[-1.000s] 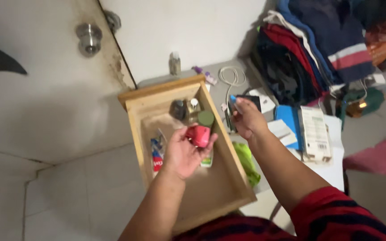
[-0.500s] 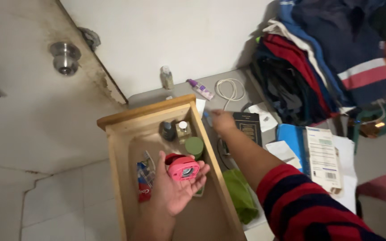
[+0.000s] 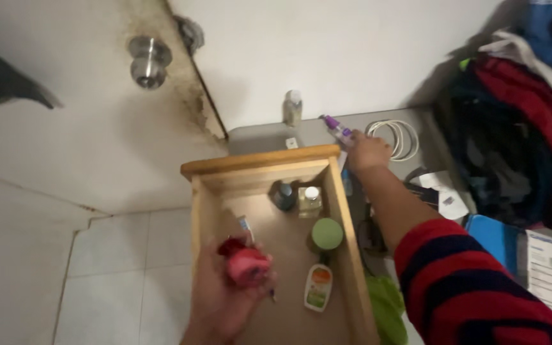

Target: The person removes items from a wooden drawer, wipes the interior with a green cloth, and then places the items back into the drawer. The person also moves items between drawers and a table.

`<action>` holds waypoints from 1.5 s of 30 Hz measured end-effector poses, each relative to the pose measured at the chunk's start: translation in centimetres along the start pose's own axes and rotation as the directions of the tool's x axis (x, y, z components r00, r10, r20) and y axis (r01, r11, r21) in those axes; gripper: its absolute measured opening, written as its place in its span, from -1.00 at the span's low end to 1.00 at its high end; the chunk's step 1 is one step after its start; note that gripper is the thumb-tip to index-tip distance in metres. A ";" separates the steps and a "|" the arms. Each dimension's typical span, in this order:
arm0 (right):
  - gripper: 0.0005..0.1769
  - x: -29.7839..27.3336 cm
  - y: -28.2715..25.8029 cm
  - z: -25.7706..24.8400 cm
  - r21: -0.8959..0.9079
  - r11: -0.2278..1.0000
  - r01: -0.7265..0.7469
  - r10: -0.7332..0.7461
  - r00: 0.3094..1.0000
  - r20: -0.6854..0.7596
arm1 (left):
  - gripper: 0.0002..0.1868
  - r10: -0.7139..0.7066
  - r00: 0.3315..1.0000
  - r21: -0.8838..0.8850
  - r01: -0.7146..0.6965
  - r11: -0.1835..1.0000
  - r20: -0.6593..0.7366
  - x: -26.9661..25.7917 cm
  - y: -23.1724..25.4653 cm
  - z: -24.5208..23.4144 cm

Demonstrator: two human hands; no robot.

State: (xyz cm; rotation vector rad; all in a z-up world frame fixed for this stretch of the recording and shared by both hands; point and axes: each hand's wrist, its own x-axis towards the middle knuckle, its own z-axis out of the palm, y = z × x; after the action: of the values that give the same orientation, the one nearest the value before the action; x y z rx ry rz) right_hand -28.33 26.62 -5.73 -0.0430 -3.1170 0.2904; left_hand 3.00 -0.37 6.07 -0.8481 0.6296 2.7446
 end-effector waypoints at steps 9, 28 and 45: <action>-0.61 -5.9 -0.6 -6.4 0.671 0.733 0.114 0.047 0.975 -0.217 | -0.60 0.231 0.943 -0.023 -0.233 0.972 0.237 -1.6 3.4 -1.0; -0.51 -24.2 -14.5 0.8 0.939 0.343 0.033 -0.179 0.983 0.031 | -0.55 0.335 0.899 0.235 -0.403 0.884 0.281 -4.2 3.7 -5.4; -0.22 -27.6 -14.1 -1.8 0.806 0.503 -0.311 0.093 0.947 0.308 | -0.54 0.161 0.970 0.610 -0.239 0.756 0.180 -3.2 3.0 -5.8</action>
State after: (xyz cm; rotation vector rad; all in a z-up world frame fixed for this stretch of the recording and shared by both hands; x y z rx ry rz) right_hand -1.12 12.36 -1.61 -0.3922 -2.7433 1.9101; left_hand 7.49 -5.83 4.61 -0.4662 1.5732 2.4349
